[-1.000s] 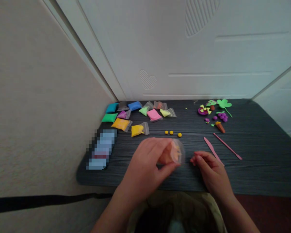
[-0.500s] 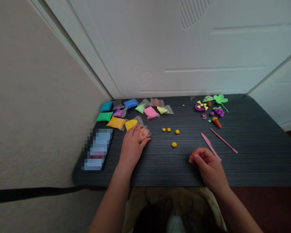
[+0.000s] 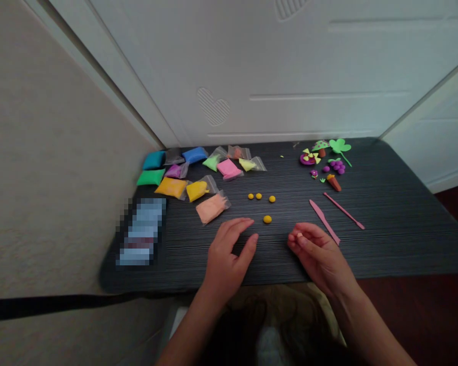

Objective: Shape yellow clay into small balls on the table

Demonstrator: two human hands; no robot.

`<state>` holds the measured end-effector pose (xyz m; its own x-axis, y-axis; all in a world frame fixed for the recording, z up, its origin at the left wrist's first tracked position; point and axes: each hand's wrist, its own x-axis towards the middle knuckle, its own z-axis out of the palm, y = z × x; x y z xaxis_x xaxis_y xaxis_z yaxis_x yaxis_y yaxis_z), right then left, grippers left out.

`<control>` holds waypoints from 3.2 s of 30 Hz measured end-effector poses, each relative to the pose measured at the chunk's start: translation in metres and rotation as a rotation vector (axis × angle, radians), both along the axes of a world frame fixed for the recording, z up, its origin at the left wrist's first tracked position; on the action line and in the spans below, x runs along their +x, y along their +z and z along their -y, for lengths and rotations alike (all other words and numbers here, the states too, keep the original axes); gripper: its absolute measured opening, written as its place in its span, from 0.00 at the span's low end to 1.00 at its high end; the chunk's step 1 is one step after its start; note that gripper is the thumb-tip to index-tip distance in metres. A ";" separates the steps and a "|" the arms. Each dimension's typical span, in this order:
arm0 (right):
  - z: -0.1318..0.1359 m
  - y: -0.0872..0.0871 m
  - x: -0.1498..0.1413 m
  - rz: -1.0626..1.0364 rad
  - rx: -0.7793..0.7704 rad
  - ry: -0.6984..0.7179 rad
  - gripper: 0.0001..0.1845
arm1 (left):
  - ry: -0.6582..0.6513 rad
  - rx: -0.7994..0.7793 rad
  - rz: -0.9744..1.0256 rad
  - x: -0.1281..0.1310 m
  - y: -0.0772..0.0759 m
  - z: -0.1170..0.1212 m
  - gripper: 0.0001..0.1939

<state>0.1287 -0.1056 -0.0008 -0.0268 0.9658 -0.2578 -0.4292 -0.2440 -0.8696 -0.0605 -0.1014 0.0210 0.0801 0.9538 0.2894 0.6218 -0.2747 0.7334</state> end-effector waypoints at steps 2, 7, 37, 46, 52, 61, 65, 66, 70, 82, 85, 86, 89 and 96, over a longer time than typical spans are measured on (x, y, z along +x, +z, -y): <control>0.000 0.001 -0.001 -0.016 0.033 0.006 0.10 | -0.011 -0.042 0.044 0.002 -0.001 0.002 0.12; -0.001 0.000 -0.004 0.044 0.088 0.033 0.11 | -0.006 -0.091 0.105 0.003 -0.002 0.004 0.12; -0.004 -0.008 0.011 1.248 0.587 0.135 0.08 | 0.115 -0.333 0.540 -0.002 -0.005 0.009 0.10; 0.010 -0.007 0.015 1.682 0.749 0.396 0.19 | 0.168 -0.226 0.353 -0.016 -0.017 0.007 0.10; 0.020 -0.002 0.025 1.805 0.754 0.442 0.28 | 0.188 -0.207 0.310 -0.021 -0.024 0.008 0.09; 0.017 0.003 0.034 1.821 0.723 0.467 0.31 | 0.093 -0.217 0.228 -0.017 -0.023 0.007 0.08; 0.016 0.006 0.030 1.763 0.794 0.581 0.34 | -0.025 -0.255 0.148 -0.016 -0.020 0.007 0.08; 0.015 0.006 0.029 1.753 0.810 0.606 0.33 | -0.038 -0.261 0.133 -0.016 -0.019 0.007 0.08; 0.013 0.006 0.027 1.803 0.751 0.531 0.33 | -0.063 -0.275 0.111 -0.017 -0.019 0.005 0.08; 0.009 0.006 0.029 1.783 0.825 0.651 0.32 | -0.061 -0.271 0.106 -0.017 -0.019 0.006 0.08; 0.007 0.005 0.032 1.823 0.772 0.559 0.32 | -0.060 -0.272 0.101 -0.017 -0.019 0.006 0.08; 0.007 0.005 0.033 1.813 0.787 0.585 0.32 | -0.061 -0.271 0.101 -0.017 -0.019 0.006 0.08; 0.006 0.005 0.034 1.780 0.824 0.656 0.32 | -0.061 -0.267 0.112 -0.017 -0.020 0.006 0.08; 0.004 0.007 0.033 1.774 0.832 0.654 0.32 | -0.049 -0.271 0.109 -0.017 -0.019 0.007 0.08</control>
